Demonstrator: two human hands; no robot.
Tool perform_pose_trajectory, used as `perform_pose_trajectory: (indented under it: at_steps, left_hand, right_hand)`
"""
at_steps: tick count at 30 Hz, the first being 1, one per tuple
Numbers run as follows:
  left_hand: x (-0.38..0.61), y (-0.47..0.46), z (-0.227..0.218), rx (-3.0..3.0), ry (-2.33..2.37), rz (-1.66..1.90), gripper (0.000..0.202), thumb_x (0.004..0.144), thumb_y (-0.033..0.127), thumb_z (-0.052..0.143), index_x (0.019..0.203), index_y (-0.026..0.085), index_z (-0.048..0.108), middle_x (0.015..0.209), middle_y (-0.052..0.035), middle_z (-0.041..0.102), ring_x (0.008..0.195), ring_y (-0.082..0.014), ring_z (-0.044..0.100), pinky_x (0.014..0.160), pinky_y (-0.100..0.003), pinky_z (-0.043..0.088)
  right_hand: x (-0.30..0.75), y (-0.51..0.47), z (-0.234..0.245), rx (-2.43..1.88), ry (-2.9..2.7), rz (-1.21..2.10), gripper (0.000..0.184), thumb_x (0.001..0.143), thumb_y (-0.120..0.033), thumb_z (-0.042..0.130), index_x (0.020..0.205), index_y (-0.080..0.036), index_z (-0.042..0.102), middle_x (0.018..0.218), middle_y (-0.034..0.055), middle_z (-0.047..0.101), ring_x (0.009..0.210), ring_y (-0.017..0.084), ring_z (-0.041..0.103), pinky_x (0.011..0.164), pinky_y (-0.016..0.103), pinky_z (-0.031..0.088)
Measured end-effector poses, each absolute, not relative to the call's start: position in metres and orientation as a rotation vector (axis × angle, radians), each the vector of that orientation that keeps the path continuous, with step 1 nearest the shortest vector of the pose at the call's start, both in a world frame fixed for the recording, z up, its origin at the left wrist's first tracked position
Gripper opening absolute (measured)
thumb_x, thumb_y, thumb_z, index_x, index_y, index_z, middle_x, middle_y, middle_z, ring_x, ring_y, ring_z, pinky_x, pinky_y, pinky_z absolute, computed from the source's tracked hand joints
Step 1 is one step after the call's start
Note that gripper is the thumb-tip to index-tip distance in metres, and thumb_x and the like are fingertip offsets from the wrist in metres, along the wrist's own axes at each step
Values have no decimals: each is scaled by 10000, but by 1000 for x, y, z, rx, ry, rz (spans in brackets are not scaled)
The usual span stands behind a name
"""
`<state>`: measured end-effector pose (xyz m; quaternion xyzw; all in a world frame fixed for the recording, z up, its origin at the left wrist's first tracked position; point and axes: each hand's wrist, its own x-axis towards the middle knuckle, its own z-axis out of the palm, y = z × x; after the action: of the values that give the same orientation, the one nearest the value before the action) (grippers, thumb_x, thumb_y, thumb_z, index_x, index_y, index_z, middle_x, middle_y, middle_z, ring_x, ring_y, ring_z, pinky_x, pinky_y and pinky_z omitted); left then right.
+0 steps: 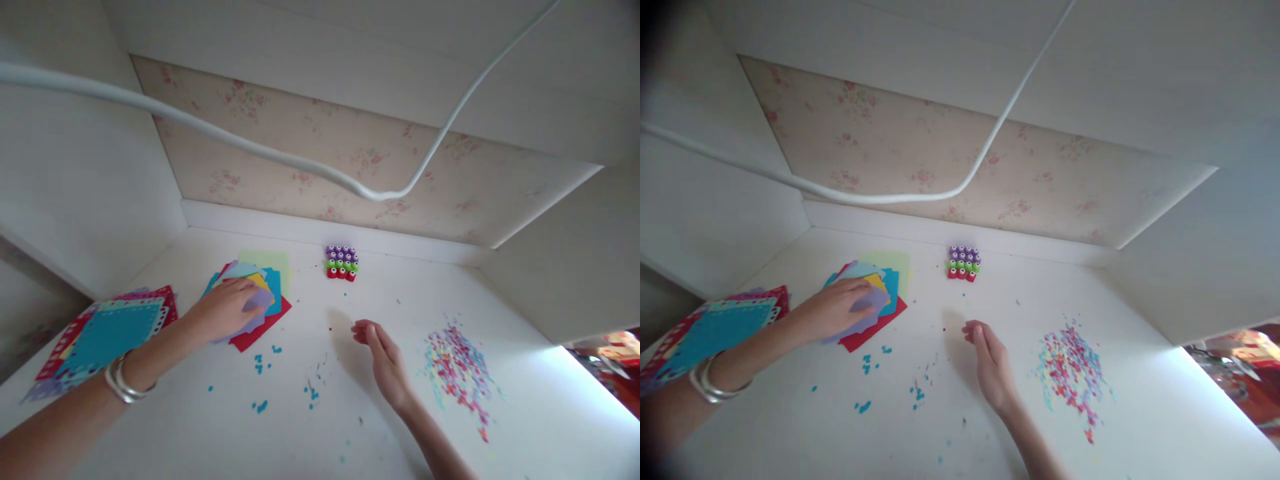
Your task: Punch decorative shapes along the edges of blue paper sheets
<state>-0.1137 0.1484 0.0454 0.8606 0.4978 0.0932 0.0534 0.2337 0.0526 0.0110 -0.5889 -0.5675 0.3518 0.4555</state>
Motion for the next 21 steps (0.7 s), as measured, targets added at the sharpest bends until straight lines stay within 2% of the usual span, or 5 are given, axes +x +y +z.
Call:
perform_pose_trajectory:
  at_steps: [3,5,9,16,21]
  left_hand:
    - [-124,123,27,2548,1656,263,430,890,452,582,1184,153,678,1338,-146,630,1214,-329,587,1038,-461,429]
    - [-124,114,18,2528,1700,270,414,907,433,567,1189,151,676,1370,-162,607,1253,-343,561,1060,-474,405]
    - [-120,109,20,2523,1702,307,369,919,357,562,1240,201,654,1363,-119,626,1270,-297,564,1089,-430,383]
    - [-122,107,43,2479,1741,408,389,980,348,475,1344,272,590,1312,-36,675,1172,-238,640,1011,-379,470]
    - [-122,106,70,2429,1839,503,408,1016,399,392,1333,245,599,1148,-73,746,968,-271,717,868,-399,542]
  right_hand:
    - [218,24,16,-1396,-1631,891,366,1029,-480,384,1064,-235,654,1002,64,695,937,203,649,875,342,489]
    - [209,15,16,-1368,-1710,898,369,1035,-468,370,1058,-235,654,979,57,695,896,192,653,840,323,496]
    - [199,13,8,-1414,-1712,892,389,1020,-488,384,1044,-227,670,935,61,712,829,202,668,790,324,519]
    - [200,13,4,-1454,-1659,835,450,989,-560,388,1007,-232,696,848,63,716,772,230,670,768,352,527]
    - [202,14,3,-1428,-1645,839,453,996,-558,379,1001,-227,689,824,49,707,745,214,660,745,333,513]
